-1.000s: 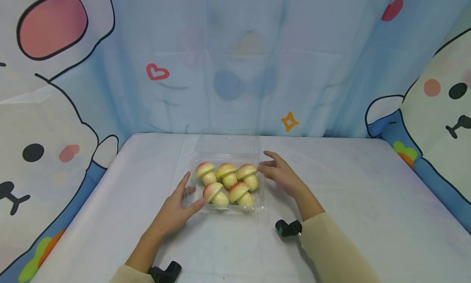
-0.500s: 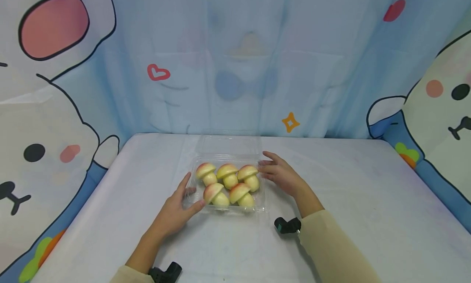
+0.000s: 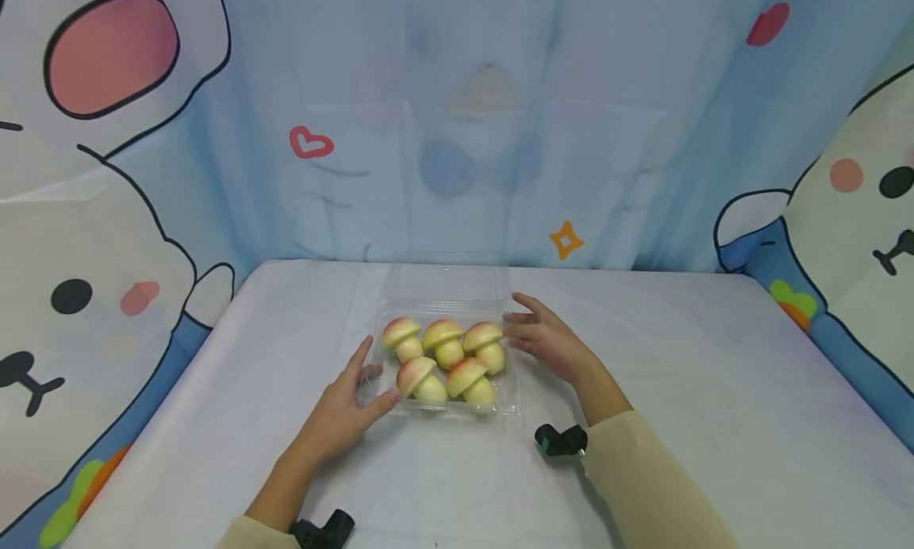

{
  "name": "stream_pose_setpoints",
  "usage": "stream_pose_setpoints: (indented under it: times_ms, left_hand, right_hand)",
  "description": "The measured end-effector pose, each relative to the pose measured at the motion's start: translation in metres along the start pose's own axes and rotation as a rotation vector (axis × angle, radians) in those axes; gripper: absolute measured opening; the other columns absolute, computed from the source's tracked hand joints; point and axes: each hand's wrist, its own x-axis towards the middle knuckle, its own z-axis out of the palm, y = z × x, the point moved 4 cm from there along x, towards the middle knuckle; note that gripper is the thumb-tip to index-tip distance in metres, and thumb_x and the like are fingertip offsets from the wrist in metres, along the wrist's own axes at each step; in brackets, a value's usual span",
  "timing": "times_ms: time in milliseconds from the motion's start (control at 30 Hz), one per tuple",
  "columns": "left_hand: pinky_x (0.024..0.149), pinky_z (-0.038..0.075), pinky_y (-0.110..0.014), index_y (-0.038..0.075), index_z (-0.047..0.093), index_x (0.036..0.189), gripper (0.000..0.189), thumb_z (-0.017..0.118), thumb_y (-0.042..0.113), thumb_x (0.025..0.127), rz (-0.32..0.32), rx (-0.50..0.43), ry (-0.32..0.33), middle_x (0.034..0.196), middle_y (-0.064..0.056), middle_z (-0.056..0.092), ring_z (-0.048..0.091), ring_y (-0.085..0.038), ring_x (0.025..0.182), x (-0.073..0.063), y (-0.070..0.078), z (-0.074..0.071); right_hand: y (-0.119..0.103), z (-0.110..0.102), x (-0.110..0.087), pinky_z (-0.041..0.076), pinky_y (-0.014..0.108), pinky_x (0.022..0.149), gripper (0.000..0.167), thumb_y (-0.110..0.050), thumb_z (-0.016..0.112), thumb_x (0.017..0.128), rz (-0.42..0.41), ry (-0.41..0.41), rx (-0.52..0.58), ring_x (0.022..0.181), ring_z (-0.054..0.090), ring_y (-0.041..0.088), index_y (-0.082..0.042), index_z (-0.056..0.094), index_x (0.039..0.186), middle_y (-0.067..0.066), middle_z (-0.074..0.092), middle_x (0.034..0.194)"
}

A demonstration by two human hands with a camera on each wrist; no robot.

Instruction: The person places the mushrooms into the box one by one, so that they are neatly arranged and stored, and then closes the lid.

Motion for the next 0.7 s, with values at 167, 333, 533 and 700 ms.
stream_pose_setpoints:
  times_ms: [167,333,533,700]
  left_hand:
    - [0.117,0.029,-0.070,0.025,0.012,0.168,0.096,0.068,0.054,0.096,0.000,-0.001,0.002,0.154,-0.015,0.055,0.040,-0.043,0.150,-0.0002,-0.0001,0.0000]
    - [0.117,0.030,-0.069,0.026,0.012,0.168,0.096,0.069,0.053,0.096,0.006,-0.003,0.007,0.153,-0.015,0.055,0.040,-0.042,0.150,0.0000,-0.0008,0.0005]
    - [0.118,0.029,-0.068,0.027,0.012,0.168,0.097,0.070,0.053,0.094,0.000,-0.013,0.010,0.153,-0.014,0.055,0.040,-0.040,0.150,0.0008,-0.0020,0.0014]
    - [0.117,0.030,-0.069,0.025,0.012,0.168,0.097,0.069,0.054,0.095,0.004,-0.001,0.013,0.153,-0.015,0.055,0.041,-0.041,0.150,0.0013,-0.0023,0.0013]
  right_hand:
    - [0.0003,-0.0008,-0.0015,0.044,0.039,0.114,0.083,-0.010,0.058,0.102,-0.011,-0.003,-0.004,0.147,0.041,0.037,-0.013,0.008,0.168,0.026,0.029,0.165]
    - [0.0011,-0.0014,-0.0021,0.050,0.025,0.101,0.083,-0.007,0.058,0.102,-0.026,-0.009,0.008,0.145,0.043,0.036,-0.013,0.008,0.168,0.027,0.029,0.165]
    - [0.0004,-0.0012,-0.0040,0.049,0.027,0.103,0.084,-0.009,0.059,0.101,-0.038,-0.004,0.003,0.143,0.044,0.035,-0.016,0.008,0.168,0.027,0.030,0.164]
    - [-0.0003,0.0002,-0.0047,0.049,0.028,0.102,0.086,-0.010,0.062,0.101,-0.040,0.005,0.003,0.141,0.046,0.033,-0.019,0.009,0.168,0.025,0.031,0.164]
